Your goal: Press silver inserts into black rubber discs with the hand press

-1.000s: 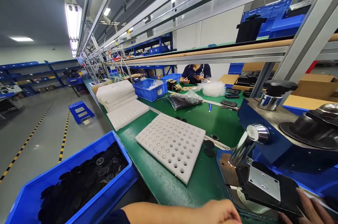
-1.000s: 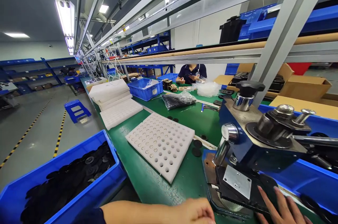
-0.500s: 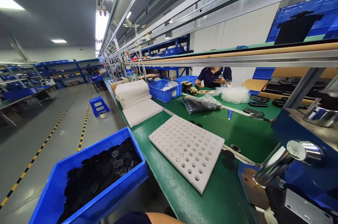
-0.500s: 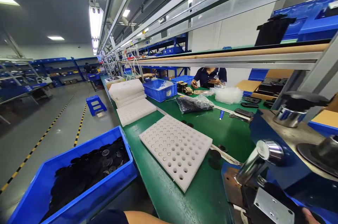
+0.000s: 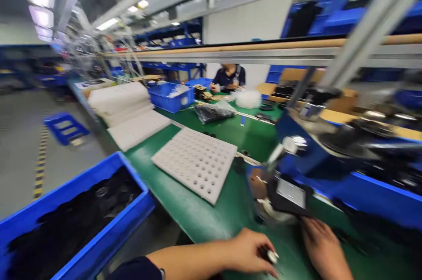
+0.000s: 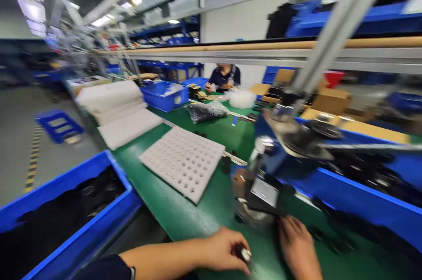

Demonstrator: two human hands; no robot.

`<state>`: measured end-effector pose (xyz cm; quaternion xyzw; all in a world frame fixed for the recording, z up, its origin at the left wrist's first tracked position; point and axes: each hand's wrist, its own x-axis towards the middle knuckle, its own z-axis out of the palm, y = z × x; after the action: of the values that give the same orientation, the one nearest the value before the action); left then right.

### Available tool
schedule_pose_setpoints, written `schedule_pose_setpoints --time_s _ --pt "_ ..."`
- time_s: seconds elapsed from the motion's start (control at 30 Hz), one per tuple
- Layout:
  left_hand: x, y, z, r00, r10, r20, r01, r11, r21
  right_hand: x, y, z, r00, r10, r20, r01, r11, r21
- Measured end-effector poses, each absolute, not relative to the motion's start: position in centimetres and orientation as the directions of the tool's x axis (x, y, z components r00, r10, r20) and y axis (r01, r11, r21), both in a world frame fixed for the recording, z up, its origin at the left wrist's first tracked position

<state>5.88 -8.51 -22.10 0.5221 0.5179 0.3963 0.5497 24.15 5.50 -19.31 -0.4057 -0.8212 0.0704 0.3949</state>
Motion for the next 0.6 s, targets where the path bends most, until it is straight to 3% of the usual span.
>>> schedule_pose_setpoints --time_s 0.03,0.07,0.17,0.3,0.43,0.6 --pt "5.7 -8.9 -21.7 0.187 0.973 -0.136 0.103 0.118 0.988 25.2 4.7 -19.0 -0.238 0.881 0.409 0.503 0.472 -0.724" --pt "5.5 -9.2 -21.2 0.193 0.977 -0.092 0.115 0.071 0.991 26.2 3.7 -18.8 -0.183 0.929 0.321 0.484 0.369 -0.793" --pt "5.0 -8.9 -20.4 0.176 0.984 0.002 0.123 -0.024 0.992 27.6 0.4 -18.7 -0.064 0.987 0.146 0.439 0.159 -0.884" --pt "5.2 -8.9 -20.3 0.23 0.969 -0.091 0.037 0.084 0.996 26.9 -3.8 -19.1 -0.081 0.996 -0.035 0.279 -0.011 -0.96" --pt "5.2 -9.2 -20.1 0.235 0.965 -0.116 0.087 0.098 0.991 24.9 -6.3 -19.1 -0.167 0.983 -0.078 0.186 -0.046 -0.981" --pt "5.1 -9.2 -19.7 0.246 0.965 -0.087 0.169 0.046 0.984 23.1 -7.4 -18.3 -0.216 0.975 0.043 0.212 0.09 -0.973"
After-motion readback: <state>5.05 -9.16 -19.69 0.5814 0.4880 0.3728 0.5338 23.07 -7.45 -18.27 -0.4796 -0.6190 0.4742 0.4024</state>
